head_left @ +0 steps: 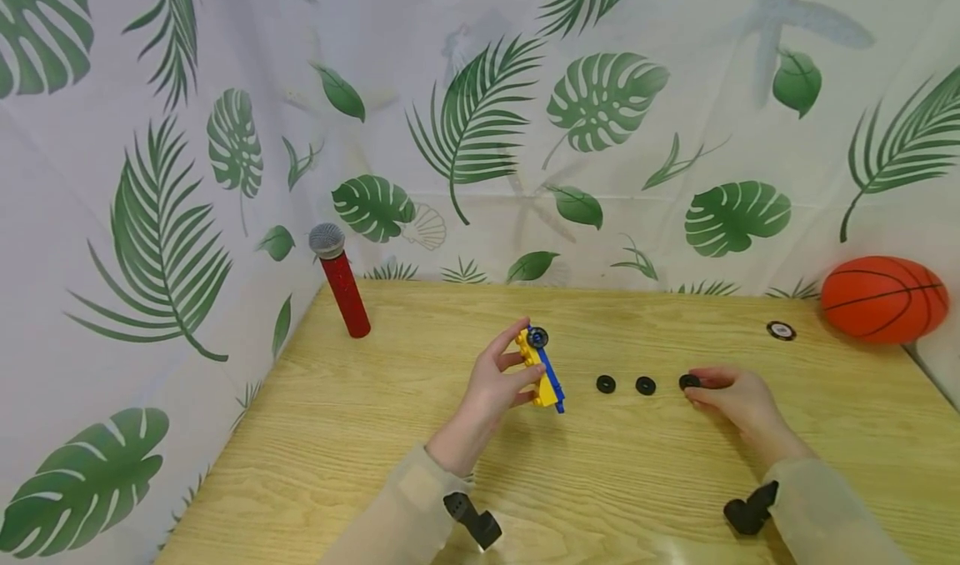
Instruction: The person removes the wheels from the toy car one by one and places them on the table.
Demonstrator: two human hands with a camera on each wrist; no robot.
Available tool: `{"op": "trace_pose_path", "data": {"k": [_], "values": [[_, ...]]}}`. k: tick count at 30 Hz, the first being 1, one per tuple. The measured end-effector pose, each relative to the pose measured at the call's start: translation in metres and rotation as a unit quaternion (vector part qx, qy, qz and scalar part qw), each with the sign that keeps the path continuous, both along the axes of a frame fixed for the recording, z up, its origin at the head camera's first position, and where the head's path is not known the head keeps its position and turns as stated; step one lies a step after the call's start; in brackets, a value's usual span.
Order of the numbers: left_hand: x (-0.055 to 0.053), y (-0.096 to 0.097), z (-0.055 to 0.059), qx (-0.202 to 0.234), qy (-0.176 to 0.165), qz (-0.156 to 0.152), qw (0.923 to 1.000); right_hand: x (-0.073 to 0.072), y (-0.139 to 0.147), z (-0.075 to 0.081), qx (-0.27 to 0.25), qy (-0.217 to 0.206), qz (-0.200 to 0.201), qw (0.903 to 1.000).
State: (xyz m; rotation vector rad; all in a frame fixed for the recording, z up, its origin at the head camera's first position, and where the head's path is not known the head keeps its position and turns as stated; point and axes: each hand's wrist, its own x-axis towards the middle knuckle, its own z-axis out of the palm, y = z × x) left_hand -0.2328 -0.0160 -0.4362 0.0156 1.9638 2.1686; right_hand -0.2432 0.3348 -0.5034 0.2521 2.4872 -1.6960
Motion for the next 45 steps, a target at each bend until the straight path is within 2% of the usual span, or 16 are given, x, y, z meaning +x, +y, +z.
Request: {"op": "trace_pose_path", "data": {"k": [10,21,27,31,39,45], "values": [[0.0,0.0,0.0,0.002,-0.001,0.002,1.0,0.001,-0.004,0.006,0.013,-0.012,0.001,0.9998],[0.0,0.001,-0.001,-0.002,-0.003,0.002,1.0,0.003,0.001,0.002,0.009,-0.028,-0.005,0.9996],[0.0,0.002,-0.001,-0.003,0.0,0.0,1.0,0.002,0.002,0.004,-0.038,0.001,-0.046,0.9982],[0.0,0.002,0.0,-0.002,0.0,-0.003,1.0,0.002,-0.001,0.011,-0.077,0.025,-0.062,0.9948],[0.0,0.004,0.0,-0.021,-0.008,-0.001,0.9998,0.006,-0.014,0.03,-0.183,0.05,-0.008,0.9819],[0.0,0.005,0.0,-0.027,-0.01,-0.008,0.9996,0.006,-0.026,0.039,-0.185,0.049,0.021,0.9814]]}}
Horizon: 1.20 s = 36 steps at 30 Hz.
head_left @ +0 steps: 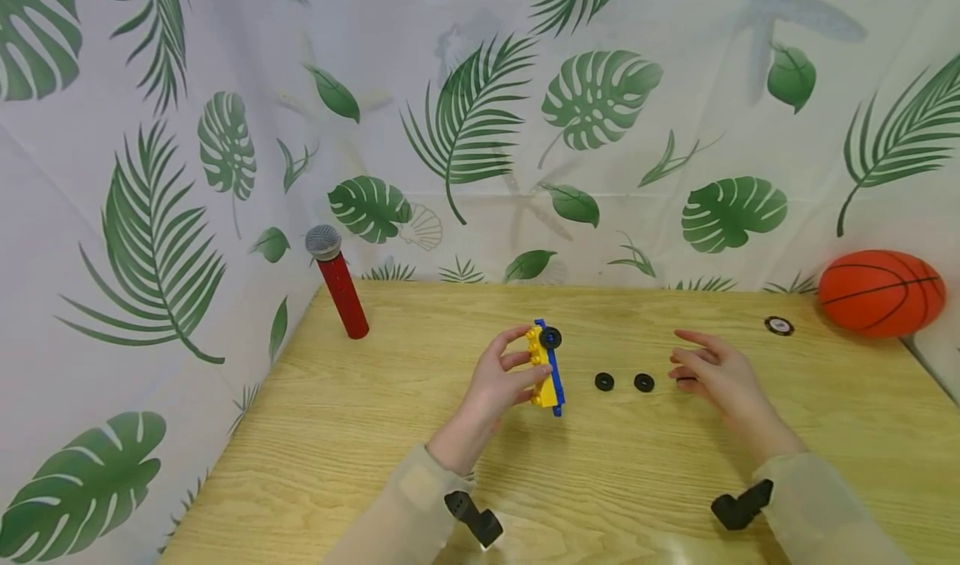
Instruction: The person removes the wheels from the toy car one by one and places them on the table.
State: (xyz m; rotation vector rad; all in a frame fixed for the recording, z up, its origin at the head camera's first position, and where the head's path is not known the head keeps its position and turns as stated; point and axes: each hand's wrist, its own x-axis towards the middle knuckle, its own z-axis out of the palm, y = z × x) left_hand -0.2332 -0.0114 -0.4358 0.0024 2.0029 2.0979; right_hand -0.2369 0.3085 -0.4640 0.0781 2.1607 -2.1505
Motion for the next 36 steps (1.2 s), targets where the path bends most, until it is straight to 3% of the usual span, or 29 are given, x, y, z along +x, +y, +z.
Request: {"op": "trace_pose_path", "data": {"k": [10,20,36], "values": [[0.0,-0.001,0.002,-0.006,-0.004,-0.017,0.9998,0.001,-0.025,0.016,0.054,0.018,0.04,0.9976],[0.0,0.001,0.0,-0.026,-0.016,-0.016,0.9994,0.008,-0.052,0.03,0.023,0.03,0.077,0.9963],[0.002,0.0,0.0,-0.026,-0.008,-0.047,0.9986,0.016,-0.077,0.037,0.068,0.037,0.111,0.9908]]}}
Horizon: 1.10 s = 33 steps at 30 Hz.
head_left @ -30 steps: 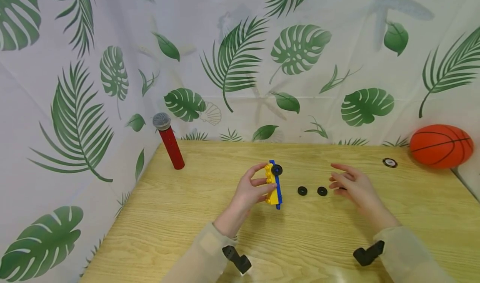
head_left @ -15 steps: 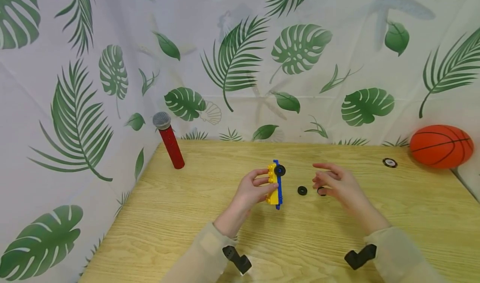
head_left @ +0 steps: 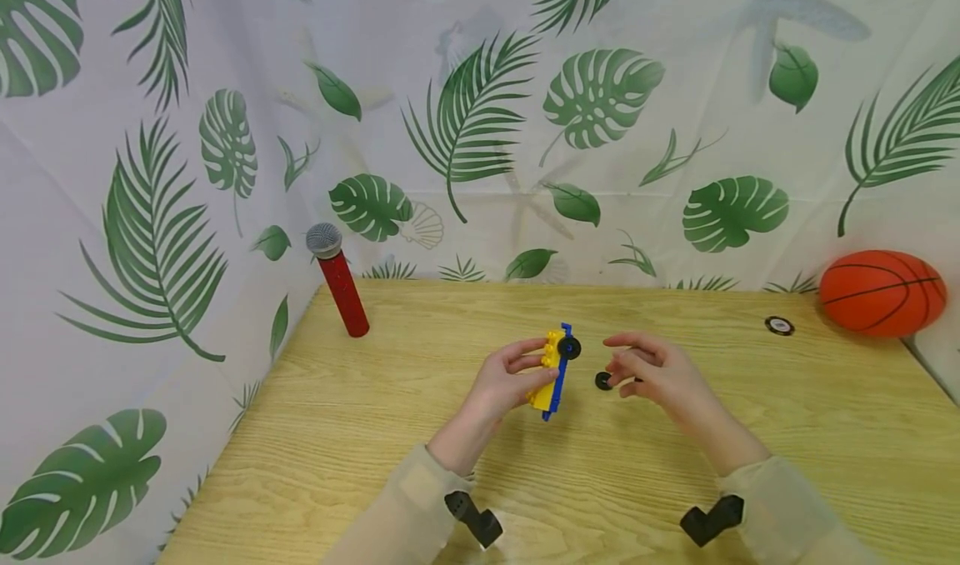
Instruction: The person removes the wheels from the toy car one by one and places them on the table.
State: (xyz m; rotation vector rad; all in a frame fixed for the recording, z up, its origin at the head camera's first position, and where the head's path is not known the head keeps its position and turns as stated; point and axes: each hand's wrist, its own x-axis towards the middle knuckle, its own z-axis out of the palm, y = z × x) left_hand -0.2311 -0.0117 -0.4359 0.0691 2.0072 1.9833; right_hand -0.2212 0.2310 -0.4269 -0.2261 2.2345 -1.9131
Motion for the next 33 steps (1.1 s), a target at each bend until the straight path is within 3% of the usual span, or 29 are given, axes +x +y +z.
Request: {"op": "trace_pose_path", "data": {"k": [6,13,20,33], "values": [[0.0,0.001,-0.001,0.002,-0.01,-0.014,0.9999,0.003,-0.006,0.003,0.016,-0.01,0.008,0.9998],[0.002,0.003,-0.001,0.018,-0.023,-0.032,0.999,0.004,-0.011,0.003,0.029,0.006,0.038,0.9988],[0.002,0.006,-0.002,0.011,-0.027,-0.047,0.9985,0.004,-0.016,0.003,0.048,0.026,0.057,0.9969],[0.003,0.008,-0.006,-0.008,-0.028,-0.068,0.9973,0.003,-0.021,0.002,0.099,0.024,0.077,0.9918]]}}
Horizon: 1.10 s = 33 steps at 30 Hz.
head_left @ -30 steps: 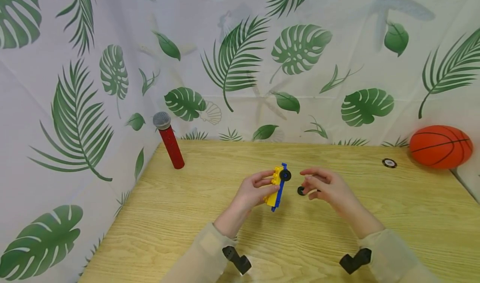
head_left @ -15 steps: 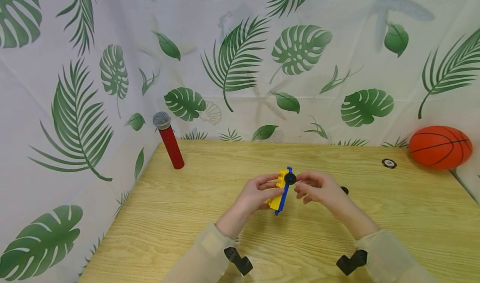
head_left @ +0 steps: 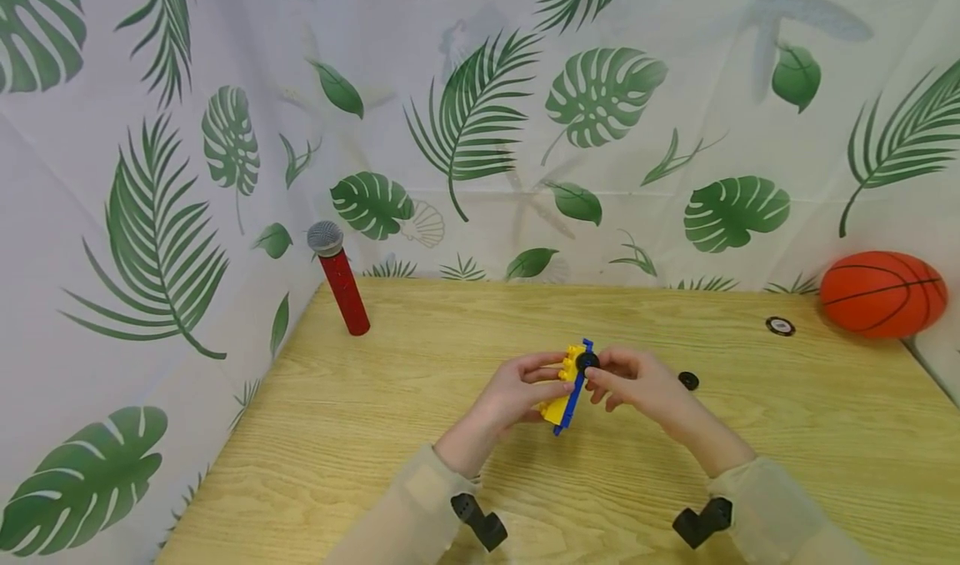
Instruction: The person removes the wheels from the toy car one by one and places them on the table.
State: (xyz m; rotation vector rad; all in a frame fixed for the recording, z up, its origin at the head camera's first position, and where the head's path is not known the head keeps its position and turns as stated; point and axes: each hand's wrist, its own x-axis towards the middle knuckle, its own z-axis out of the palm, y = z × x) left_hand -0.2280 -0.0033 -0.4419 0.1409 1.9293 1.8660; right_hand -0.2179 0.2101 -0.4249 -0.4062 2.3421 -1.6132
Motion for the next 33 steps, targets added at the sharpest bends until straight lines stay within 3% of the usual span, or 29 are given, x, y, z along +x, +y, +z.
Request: {"op": "trace_pose_path", "data": {"k": [13,20,27,33], "values": [[0.0011,-0.0001,-0.0005,-0.027,-0.001,-0.019,0.9995,0.0001,0.0029,-0.0033,0.024,0.02,0.021,0.9993],[0.0028,0.0009,0.0012,-0.029,-0.003,-0.021,0.9993,0.0015,0.0021,-0.0044,0.011,0.014,0.022,0.9996],[0.0028,0.0043,0.0004,-0.03,-0.003,0.001,0.9996,0.0029,0.0001,-0.0047,-0.048,-0.012,0.029,0.9984],[0.0043,0.0077,0.0006,-0.048,0.003,0.035,0.9982,0.0054,-0.0057,-0.0068,-0.06,-0.027,-0.003,0.9978]]}}
